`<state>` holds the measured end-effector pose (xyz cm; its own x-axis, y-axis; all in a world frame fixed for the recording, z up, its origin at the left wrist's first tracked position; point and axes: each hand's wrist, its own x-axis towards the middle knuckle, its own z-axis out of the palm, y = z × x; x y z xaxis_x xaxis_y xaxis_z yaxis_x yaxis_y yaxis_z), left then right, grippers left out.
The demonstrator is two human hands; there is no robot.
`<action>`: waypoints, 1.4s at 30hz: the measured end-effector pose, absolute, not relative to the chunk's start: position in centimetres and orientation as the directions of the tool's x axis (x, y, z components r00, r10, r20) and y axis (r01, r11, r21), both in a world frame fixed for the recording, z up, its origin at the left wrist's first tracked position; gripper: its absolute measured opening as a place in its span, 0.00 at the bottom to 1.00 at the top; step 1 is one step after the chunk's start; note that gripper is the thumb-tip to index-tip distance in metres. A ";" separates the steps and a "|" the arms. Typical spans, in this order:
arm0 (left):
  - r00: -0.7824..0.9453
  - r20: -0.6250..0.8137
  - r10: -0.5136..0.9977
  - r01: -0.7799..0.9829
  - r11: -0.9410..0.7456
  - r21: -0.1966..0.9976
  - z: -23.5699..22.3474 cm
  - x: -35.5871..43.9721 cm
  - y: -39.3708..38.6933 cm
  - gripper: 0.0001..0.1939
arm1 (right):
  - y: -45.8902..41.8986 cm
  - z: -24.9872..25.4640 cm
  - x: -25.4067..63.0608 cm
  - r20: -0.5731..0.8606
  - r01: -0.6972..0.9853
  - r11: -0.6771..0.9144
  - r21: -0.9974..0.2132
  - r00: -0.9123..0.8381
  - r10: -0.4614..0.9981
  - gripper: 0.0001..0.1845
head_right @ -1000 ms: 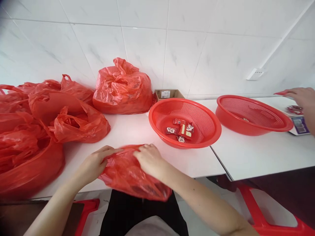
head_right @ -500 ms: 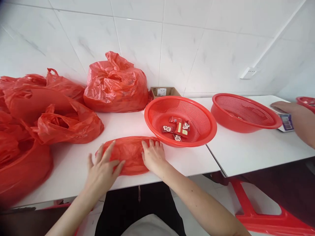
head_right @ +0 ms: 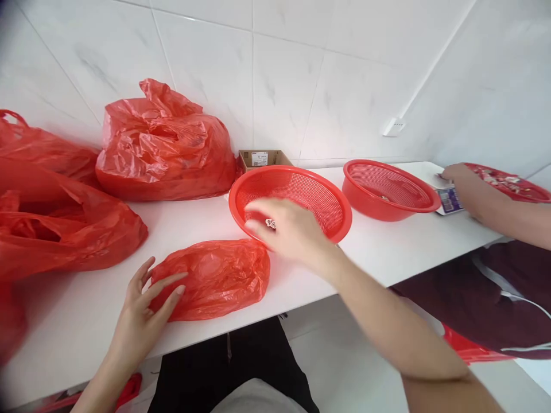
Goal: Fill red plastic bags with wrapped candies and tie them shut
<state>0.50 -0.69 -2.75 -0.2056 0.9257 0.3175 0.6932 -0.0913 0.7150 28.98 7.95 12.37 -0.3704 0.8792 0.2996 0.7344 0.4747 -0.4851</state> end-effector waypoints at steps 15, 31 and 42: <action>-0.299 0.188 0.935 0.528 -0.002 0.849 -3.2 1.2 -0.7 0.16 | 19.8 7.5 35.1 -0.364 0.801 -0.288 -0.525 0.095 0.927 0.13; -0.290 0.121 0.949 0.489 0.038 0.871 -3.0 1.3 -0.5 0.32 | 8.0 8.4 22.9 -0.203 0.446 0.435 -0.782 -0.842 0.499 0.19; -0.321 -0.001 0.947 -0.033 -0.010 0.999 -1.6 1.4 -1.9 0.35 | 9.7 4.1 24.0 -0.057 0.649 0.644 -0.406 -0.721 0.691 0.27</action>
